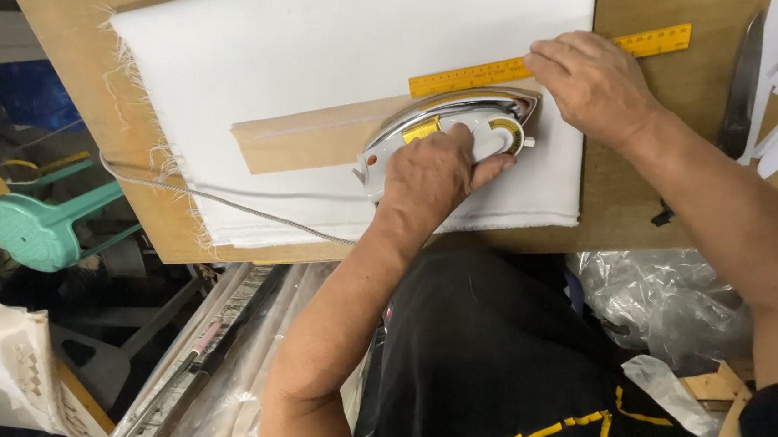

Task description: Ironing and aligning fabric strips onto a larger piece of cloth using a ruler for precision.

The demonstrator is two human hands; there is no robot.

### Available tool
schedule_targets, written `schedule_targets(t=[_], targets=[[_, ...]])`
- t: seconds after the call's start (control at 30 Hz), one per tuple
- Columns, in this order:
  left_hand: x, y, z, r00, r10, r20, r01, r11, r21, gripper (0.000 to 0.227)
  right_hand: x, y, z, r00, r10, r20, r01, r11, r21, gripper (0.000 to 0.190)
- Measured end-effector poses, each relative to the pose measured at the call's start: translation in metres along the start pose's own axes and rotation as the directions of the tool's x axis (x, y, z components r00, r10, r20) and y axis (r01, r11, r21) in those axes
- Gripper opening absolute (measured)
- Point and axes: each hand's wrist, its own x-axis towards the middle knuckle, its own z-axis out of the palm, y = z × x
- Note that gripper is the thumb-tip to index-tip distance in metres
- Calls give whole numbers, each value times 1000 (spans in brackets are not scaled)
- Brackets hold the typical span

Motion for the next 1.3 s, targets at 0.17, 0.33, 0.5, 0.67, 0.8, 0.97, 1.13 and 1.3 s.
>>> schedule_targets(t=[0.17,0.33,0.5,0.67,0.8,0.97,1.13,1.3], targets=[[-12,-9,6,997,20,-71,-19,1000,7,73,-4,-7,-5,999,-22,30,25,996,-88,20],[-25,-22,10,993,37,-111,-32,998,49,74,-2,-22,-15,998,1,67,13,979,-205,27],[-44,-43,3,999,45,-18,-43,995,91,73,0,-40,-19,999,36,40,-25,965,-263,21],[-59,-84,-23,1000,16,19,-16,1000,24,73,-30,-49,5,986,152,72,-125,951,-284,31],[-62,-114,-68,994,-4,110,9,999,-42,73,-28,-63,6,969,242,41,-216,922,-321,36],[-29,-151,-106,994,93,58,-92,996,-11,79,-43,-75,27,888,416,198,-363,896,-254,55],[16,-181,-105,990,143,0,-143,987,80,85,-24,-83,28,614,618,491,-661,742,-108,67],[39,-190,-98,979,159,125,-172,980,104,85,-16,-86,22,568,655,498,-695,706,-138,72]])
